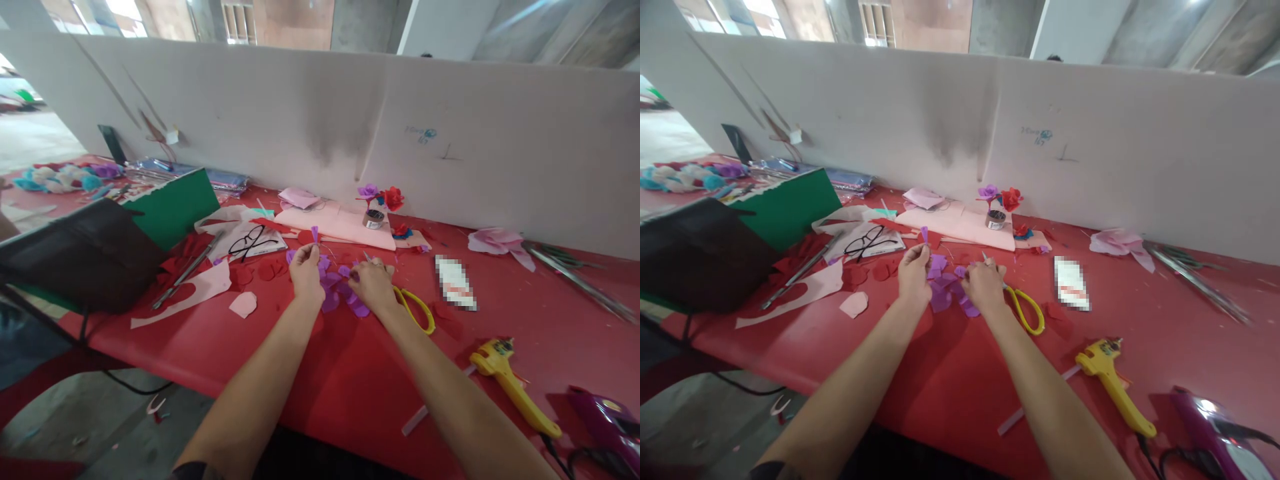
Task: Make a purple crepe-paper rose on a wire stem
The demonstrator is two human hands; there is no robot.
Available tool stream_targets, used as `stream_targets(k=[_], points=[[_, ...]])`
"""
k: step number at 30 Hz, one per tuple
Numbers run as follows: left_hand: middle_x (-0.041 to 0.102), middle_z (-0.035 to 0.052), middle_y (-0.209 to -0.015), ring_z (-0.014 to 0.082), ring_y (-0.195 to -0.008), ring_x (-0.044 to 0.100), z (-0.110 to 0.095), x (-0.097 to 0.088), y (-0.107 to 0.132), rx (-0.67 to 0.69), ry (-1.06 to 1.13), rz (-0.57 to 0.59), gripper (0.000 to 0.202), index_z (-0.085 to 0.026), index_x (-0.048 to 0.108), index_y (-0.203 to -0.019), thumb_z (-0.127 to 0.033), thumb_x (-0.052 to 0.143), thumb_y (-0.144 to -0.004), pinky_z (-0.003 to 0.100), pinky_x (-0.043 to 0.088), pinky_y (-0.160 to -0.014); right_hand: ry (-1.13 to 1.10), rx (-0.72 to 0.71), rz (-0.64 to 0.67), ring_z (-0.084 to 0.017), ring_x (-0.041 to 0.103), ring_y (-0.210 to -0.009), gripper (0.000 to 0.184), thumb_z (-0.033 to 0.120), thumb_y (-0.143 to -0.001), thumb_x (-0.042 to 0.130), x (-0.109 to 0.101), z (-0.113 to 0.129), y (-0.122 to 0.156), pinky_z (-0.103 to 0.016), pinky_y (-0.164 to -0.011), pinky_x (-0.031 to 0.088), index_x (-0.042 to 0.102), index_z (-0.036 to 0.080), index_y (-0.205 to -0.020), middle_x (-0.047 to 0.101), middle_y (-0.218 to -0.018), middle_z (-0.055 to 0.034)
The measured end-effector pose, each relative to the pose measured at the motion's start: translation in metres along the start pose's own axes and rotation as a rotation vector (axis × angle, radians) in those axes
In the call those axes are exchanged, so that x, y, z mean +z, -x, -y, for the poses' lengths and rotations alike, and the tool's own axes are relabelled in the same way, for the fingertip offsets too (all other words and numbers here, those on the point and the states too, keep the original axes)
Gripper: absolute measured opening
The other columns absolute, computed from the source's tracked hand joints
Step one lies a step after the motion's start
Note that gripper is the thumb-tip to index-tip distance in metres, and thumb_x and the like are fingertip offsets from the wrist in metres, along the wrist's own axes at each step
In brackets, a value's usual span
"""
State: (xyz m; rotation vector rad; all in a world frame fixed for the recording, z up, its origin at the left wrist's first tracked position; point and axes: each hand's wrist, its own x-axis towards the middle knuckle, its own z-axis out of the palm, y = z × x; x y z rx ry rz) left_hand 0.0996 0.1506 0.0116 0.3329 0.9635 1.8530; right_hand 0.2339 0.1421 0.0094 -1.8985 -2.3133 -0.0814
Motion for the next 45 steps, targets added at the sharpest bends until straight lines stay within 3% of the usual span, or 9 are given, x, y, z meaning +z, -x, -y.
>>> stream_targets(k=[13, 19, 28, 36, 45], points=[[0.051, -0.0071, -0.055, 0.0027, -0.045, 0.043, -0.007, 0.005, 0.010, -0.128, -0.013, 0.065, 0.014, -0.015, 0.059, -0.070, -0.015, 0.073, -0.067, 0.018, 0.035, -0.052, -0.113, 0.129, 0.022, -0.027, 0.056, -0.098, 0.022, 0.028, -0.082, 0.055, 0.002, -0.011, -0.004, -0.035, -0.076, 0.037, 0.076, 0.026, -0.087, 0.074, -0.090, -0.0047], [0.053, -0.0063, -0.058, 0.0035, -0.049, 0.045, -0.003, 0.005, 0.012, -0.157, -0.030, 0.123, 0.009, -0.015, 0.059, -0.069, -0.010, 0.068, -0.068, 0.018, 0.035, -0.055, -0.113, 0.124, -0.011, -0.028, 0.057, -0.098, 0.017, 0.022, -0.078, 0.060, 0.004, -0.008, -0.002, -0.037, -0.079, 0.038, 0.076, 0.023, -0.083, 0.074, -0.090, -0.0065], [0.057, -0.0042, -0.060, 0.0043, -0.044, 0.041, -0.001, 0.003, 0.014, -0.277, -0.262, 0.150, 0.011, -0.016, 0.052, -0.068, -0.012, 0.059, -0.076, 0.018, 0.029, -0.046, -0.157, 0.113, -0.102, -0.027, 0.059, -0.096, 0.016, 0.029, -0.083, 0.060, -0.001, -0.010, 0.001, -0.036, -0.080, 0.041, 0.075, 0.025, -0.087, 0.074, -0.091, -0.0074], [0.061, -0.0009, -0.061, 0.0061, -0.041, 0.043, 0.011, 0.004, 0.017, -0.431, -0.369, 0.204, 0.016, -0.018, 0.046, -0.069, -0.008, 0.052, -0.081, 0.019, 0.024, -0.042, -0.322, 0.117, -0.133, -0.023, 0.064, -0.085, 0.017, 0.023, -0.082, 0.057, 0.017, -0.016, -0.004, -0.033, -0.080, 0.044, 0.075, 0.023, -0.084, 0.075, -0.082, -0.0046], [0.053, -0.0015, -0.062, 0.0129, -0.061, 0.062, 0.017, 0.003, 0.016, -0.531, -0.432, 0.181, 0.012, -0.020, 0.050, -0.078, -0.009, 0.052, -0.081, 0.022, 0.041, -0.054, -0.563, 0.136, -0.201, -0.023, 0.064, -0.081, 0.013, 0.024, -0.078, 0.056, 0.010, -0.022, -0.001, -0.035, -0.081, 0.045, 0.068, 0.020, -0.076, 0.073, -0.082, -0.0068]])
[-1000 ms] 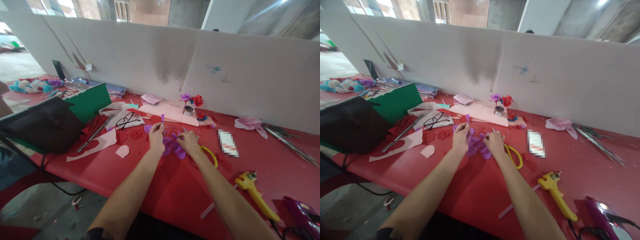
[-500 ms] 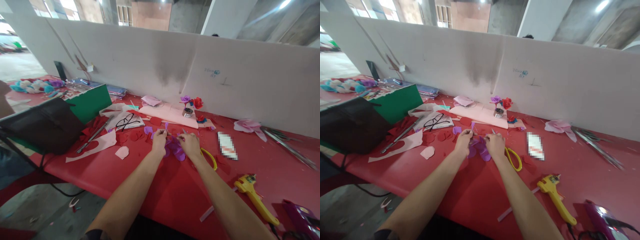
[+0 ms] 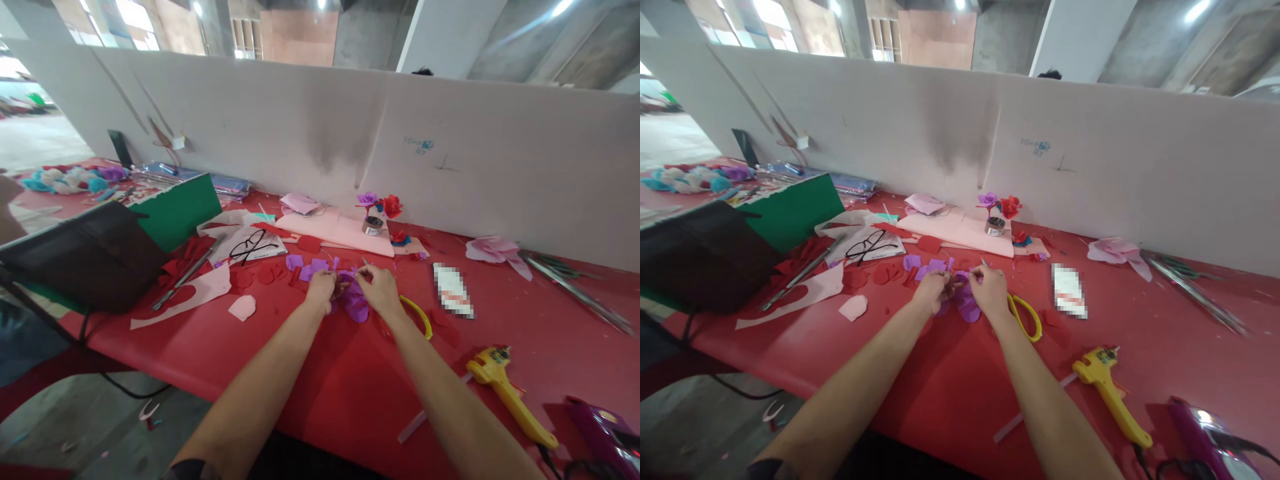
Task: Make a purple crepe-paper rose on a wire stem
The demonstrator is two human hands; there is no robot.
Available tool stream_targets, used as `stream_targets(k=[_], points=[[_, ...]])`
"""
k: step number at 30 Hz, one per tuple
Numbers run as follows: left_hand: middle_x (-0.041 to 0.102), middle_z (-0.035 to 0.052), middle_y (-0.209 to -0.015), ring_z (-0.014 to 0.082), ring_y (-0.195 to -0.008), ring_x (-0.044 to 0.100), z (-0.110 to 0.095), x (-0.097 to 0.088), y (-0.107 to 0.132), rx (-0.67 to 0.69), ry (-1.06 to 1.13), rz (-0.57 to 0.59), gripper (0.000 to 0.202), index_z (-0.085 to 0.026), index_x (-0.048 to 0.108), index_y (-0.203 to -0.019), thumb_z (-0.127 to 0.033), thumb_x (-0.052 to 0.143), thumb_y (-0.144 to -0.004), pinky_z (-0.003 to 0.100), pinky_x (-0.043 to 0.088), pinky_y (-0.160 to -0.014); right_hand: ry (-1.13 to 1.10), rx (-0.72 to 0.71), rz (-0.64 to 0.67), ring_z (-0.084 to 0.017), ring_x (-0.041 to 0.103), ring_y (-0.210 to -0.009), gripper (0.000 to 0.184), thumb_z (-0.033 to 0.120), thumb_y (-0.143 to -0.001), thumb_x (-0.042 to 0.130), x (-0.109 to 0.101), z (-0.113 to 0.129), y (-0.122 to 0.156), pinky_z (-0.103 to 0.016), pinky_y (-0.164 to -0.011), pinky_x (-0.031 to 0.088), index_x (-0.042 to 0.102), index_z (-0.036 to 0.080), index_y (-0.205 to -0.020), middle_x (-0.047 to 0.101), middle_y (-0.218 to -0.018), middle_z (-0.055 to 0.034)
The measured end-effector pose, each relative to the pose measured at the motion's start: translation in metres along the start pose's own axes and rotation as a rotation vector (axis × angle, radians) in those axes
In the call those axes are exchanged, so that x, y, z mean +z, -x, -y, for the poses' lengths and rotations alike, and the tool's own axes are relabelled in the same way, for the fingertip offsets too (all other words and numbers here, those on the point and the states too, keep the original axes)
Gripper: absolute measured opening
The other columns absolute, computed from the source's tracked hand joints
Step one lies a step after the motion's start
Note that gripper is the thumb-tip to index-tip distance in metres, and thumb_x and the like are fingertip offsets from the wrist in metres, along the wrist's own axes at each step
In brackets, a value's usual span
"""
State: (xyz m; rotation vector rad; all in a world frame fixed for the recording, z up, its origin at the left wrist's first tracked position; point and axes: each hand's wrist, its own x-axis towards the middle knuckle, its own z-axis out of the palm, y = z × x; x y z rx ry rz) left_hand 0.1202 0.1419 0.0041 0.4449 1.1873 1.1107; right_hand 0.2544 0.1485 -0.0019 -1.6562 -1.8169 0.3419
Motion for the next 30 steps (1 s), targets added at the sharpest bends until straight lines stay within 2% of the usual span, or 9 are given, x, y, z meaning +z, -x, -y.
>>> stream_targets(k=[5, 8, 13, 16, 20, 24, 30], points=[[0.055, -0.0001, -0.064, 0.0143, -0.063, 0.063, 0.000, 0.000, 0.002, -0.006, -0.002, 0.010, 0.014, -0.019, 0.048, -0.073, -0.014, 0.059, -0.079, 0.023, 0.042, -0.055, -0.189, 0.077, -0.029, -0.020, 0.064, -0.071, 0.014, 0.029, -0.076, 0.053, -0.007, -0.006, 0.002, -0.032, -0.072, 0.047, 0.064, 0.020, -0.075, 0.071, -0.076, -0.0046], [0.056, 0.0004, -0.064, 0.0126, -0.058, 0.061, 0.001, -0.001, 0.001, 0.008, 0.009, 0.016, 0.019, -0.019, 0.046, -0.067, -0.014, 0.061, -0.078, 0.022, 0.039, -0.053, -0.296, 0.124, -0.088, -0.020, 0.063, -0.073, 0.016, 0.034, -0.075, 0.054, -0.011, -0.006, 0.004, -0.033, -0.073, 0.046, 0.062, 0.020, -0.077, 0.070, -0.077, -0.0052], [0.058, 0.0000, -0.062, 0.0083, -0.048, 0.051, -0.001, -0.001, 0.002, 0.064, 0.035, 0.037, 0.021, -0.018, 0.045, -0.066, -0.018, 0.064, -0.076, 0.019, 0.030, -0.046, -0.508, 0.208, -0.177, -0.018, 0.060, -0.066, 0.031, 0.049, -0.075, 0.057, -0.020, 0.001, 0.016, -0.031, -0.063, 0.046, 0.060, 0.019, -0.082, 0.067, -0.074, -0.0051], [0.063, 0.0009, -0.066, 0.0050, -0.045, 0.043, -0.002, 0.001, 0.009, 0.155, 0.065, 0.128, 0.024, -0.018, 0.045, -0.066, -0.023, 0.068, -0.073, 0.017, 0.026, -0.044, -0.709, 0.280, -0.172, -0.015, 0.056, -0.059, 0.036, 0.054, -0.071, 0.063, -0.026, 0.005, 0.031, -0.028, -0.058, 0.045, 0.061, 0.019, -0.081, 0.064, -0.069, -0.0019], [0.061, -0.0007, -0.066, 0.0032, -0.046, 0.038, 0.004, 0.006, 0.022, 0.276, 0.033, 0.311, 0.026, -0.016, 0.054, -0.069, -0.031, 0.076, -0.065, 0.017, 0.028, -0.046, -1.030, 0.393, -0.199, -0.012, 0.054, -0.059, 0.035, 0.046, -0.061, 0.077, -0.031, 0.004, 0.046, -0.026, -0.059, 0.045, 0.063, 0.020, -0.078, 0.062, -0.068, 0.0017], [0.058, -0.0021, -0.064, 0.0060, -0.054, 0.046, 0.014, 0.011, 0.031, 0.318, -0.112, 0.364, 0.032, -0.014, 0.064, -0.075, -0.028, 0.083, -0.053, 0.020, 0.036, -0.054, -1.057, 0.391, -0.206, -0.014, 0.057, -0.063, 0.035, 0.046, -0.061, 0.078, -0.032, 0.001, 0.050, -0.028, -0.064, 0.048, 0.064, 0.020, -0.079, 0.064, -0.071, 0.0011], [0.058, -0.0018, -0.065, 0.0087, -0.061, 0.051, 0.020, 0.014, 0.033, 0.360, -0.111, 0.388, 0.026, -0.014, 0.064, -0.073, -0.028, 0.080, -0.058, 0.021, 0.039, -0.060, -1.029, 0.307, -0.208, -0.016, 0.061, -0.071, 0.030, 0.044, -0.068, 0.075, -0.032, 0.005, 0.053, -0.031, -0.073, 0.050, 0.063, 0.020, -0.082, 0.066, -0.075, 0.0000]])
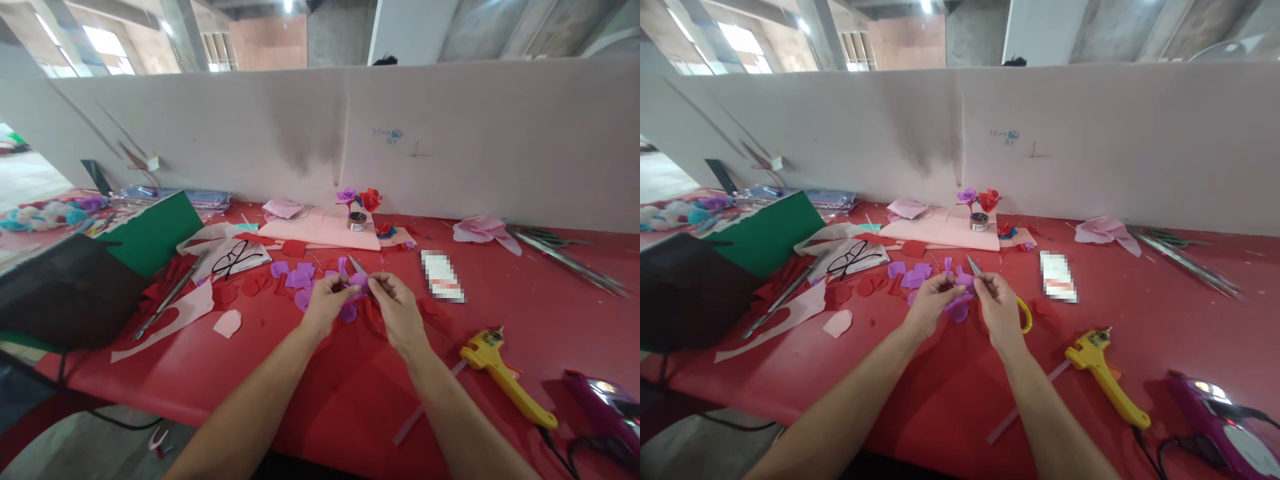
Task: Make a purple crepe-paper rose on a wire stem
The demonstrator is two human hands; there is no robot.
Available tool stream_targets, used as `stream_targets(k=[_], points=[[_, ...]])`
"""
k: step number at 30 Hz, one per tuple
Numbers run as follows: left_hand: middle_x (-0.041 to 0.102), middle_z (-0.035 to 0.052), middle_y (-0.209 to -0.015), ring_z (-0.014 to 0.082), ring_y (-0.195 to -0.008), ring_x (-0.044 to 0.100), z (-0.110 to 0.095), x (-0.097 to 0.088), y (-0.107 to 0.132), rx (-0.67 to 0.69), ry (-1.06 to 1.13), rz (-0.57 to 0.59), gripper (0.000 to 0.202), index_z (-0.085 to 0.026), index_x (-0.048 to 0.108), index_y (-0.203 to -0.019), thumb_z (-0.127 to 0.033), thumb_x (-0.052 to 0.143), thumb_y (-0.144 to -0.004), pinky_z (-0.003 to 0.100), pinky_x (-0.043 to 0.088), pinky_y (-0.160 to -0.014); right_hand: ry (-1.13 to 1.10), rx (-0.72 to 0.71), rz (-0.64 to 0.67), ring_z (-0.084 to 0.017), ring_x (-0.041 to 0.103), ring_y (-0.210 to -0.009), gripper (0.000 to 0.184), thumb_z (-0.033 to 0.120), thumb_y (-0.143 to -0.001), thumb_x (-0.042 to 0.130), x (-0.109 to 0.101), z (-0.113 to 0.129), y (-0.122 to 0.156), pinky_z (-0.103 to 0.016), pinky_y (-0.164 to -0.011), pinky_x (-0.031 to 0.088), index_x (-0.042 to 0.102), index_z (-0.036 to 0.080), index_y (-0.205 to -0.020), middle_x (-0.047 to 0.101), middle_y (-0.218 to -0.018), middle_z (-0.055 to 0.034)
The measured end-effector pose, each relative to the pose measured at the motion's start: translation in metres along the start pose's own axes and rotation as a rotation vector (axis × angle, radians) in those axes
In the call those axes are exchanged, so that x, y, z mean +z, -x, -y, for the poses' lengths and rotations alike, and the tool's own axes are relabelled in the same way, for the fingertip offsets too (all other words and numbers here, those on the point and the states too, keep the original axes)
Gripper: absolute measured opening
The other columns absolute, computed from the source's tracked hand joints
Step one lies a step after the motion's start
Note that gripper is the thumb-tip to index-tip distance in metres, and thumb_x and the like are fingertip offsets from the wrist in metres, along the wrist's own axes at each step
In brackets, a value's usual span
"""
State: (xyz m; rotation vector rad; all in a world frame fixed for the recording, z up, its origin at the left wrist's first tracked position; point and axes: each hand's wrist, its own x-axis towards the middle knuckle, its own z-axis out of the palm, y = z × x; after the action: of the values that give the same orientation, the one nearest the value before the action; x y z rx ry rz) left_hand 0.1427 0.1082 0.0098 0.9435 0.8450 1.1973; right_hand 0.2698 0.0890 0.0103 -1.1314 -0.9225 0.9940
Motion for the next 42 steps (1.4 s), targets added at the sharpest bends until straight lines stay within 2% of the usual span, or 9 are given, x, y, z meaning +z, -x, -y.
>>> stream_targets(k=[5, 9, 13, 18, 27, 33, 37, 40, 42], points=[[0.055, -0.0028, -0.063, 0.0083, -0.060, 0.048, 0.000, -0.002, -0.001, 0.076, -0.065, -0.001, 0.018, -0.015, 0.063, -0.068, -0.024, 0.077, -0.062, 0.022, 0.038, -0.060, 0.129, -0.107, 0.136, -0.018, 0.063, -0.084, 0.031, 0.036, -0.072, 0.073, -0.003, 0.006, 0.003, -0.031, -0.078, 0.049, 0.066, 0.022, -0.099, 0.070, -0.091, -0.0034], [0.057, -0.0010, -0.068, 0.0096, -0.061, 0.046, -0.001, -0.002, 0.000, 0.143, -0.222, -0.045, 0.008, -0.017, 0.068, -0.074, -0.022, 0.072, -0.070, 0.023, 0.036, -0.060, 0.215, -0.128, 0.081, -0.019, 0.064, -0.079, 0.020, 0.035, -0.073, 0.071, -0.007, 0.007, 0.000, -0.033, -0.078, 0.049, 0.070, 0.019, -0.086, 0.071, -0.084, -0.0040], [0.060, 0.0029, -0.080, 0.0115, -0.067, 0.049, 0.001, -0.002, 0.000, 0.193, -0.284, -0.072, 0.013, -0.018, 0.072, -0.077, -0.021, 0.060, -0.081, 0.023, 0.037, -0.065, 0.053, -0.033, -0.044, -0.015, 0.062, -0.074, 0.022, 0.033, -0.066, 0.076, -0.008, 0.005, -0.004, -0.030, -0.074, 0.049, 0.071, 0.020, -0.083, 0.071, -0.079, -0.0011], [0.058, 0.0012, -0.065, 0.0111, -0.058, 0.045, 0.003, -0.001, 0.000, 0.094, -0.202, 0.052, 0.019, -0.017, 0.068, -0.084, -0.031, 0.055, -0.085, 0.023, 0.035, -0.059, -0.191, 0.141, -0.077, -0.013, 0.060, -0.064, 0.027, 0.029, -0.053, 0.083, -0.008, 0.012, -0.006, -0.026, -0.061, 0.049, 0.072, 0.021, -0.076, 0.071, -0.075, -0.0003], [0.056, -0.0013, -0.063, 0.0072, -0.052, 0.042, 0.000, 0.002, 0.002, 0.028, -0.042, 0.046, 0.025, -0.017, 0.055, -0.069, -0.039, 0.067, -0.076, 0.021, 0.034, -0.053, -0.293, 0.319, 0.011, -0.012, 0.059, -0.056, 0.028, 0.026, -0.048, 0.086, -0.011, 0.008, -0.008, -0.024, -0.051, 0.047, 0.069, 0.020, -0.069, 0.065, -0.064, 0.0019], [0.057, -0.0028, -0.067, 0.0029, -0.047, 0.033, 0.001, 0.000, 0.000, -0.042, 0.050, 0.005, 0.026, -0.016, 0.067, -0.077, -0.033, 0.079, -0.062, 0.020, 0.026, -0.047, -0.150, 0.334, 0.070, -0.008, 0.055, -0.053, 0.028, 0.027, -0.049, 0.084, -0.007, 0.012, -0.003, -0.022, -0.052, 0.043, 0.070, 0.016, -0.070, 0.064, -0.061, 0.0018], [0.063, 0.0019, -0.069, 0.0069, -0.055, 0.047, -0.002, -0.001, 0.001, -0.100, -0.017, 0.021, 0.027, -0.014, 0.070, -0.070, -0.031, 0.084, -0.053, 0.021, 0.034, -0.052, -0.003, 0.264, 0.082, -0.011, 0.056, -0.055, 0.026, 0.032, -0.057, 0.079, -0.007, 0.014, 0.010, -0.025, -0.057, 0.045, 0.069, 0.017, -0.075, 0.065, -0.062, 0.0009], [0.061, 0.0013, -0.061, 0.0079, -0.054, 0.047, -0.004, -0.001, 0.003, -0.137, -0.088, 0.068, 0.025, -0.014, 0.068, -0.062, -0.031, 0.084, -0.052, 0.021, 0.033, -0.052, 0.206, 0.136, 0.033, -0.016, 0.061, -0.065, 0.026, 0.040, -0.067, 0.071, -0.029, 0.021, 0.027, -0.031, -0.066, 0.049, 0.068, 0.020, -0.083, 0.068, -0.073, -0.0023], [0.060, 0.0007, -0.058, 0.0076, -0.053, 0.045, -0.005, -0.001, 0.004, -0.155, -0.115, 0.090, 0.024, -0.015, 0.068, -0.059, -0.030, 0.084, -0.051, 0.021, 0.031, -0.051, 0.476, -0.010, -0.059, -0.021, 0.064, -0.079, 0.026, 0.042, -0.074, 0.064, -0.060, 0.028, 0.041, -0.037, -0.075, 0.049, 0.067, 0.021, -0.090, 0.070, -0.089, -0.0068]])
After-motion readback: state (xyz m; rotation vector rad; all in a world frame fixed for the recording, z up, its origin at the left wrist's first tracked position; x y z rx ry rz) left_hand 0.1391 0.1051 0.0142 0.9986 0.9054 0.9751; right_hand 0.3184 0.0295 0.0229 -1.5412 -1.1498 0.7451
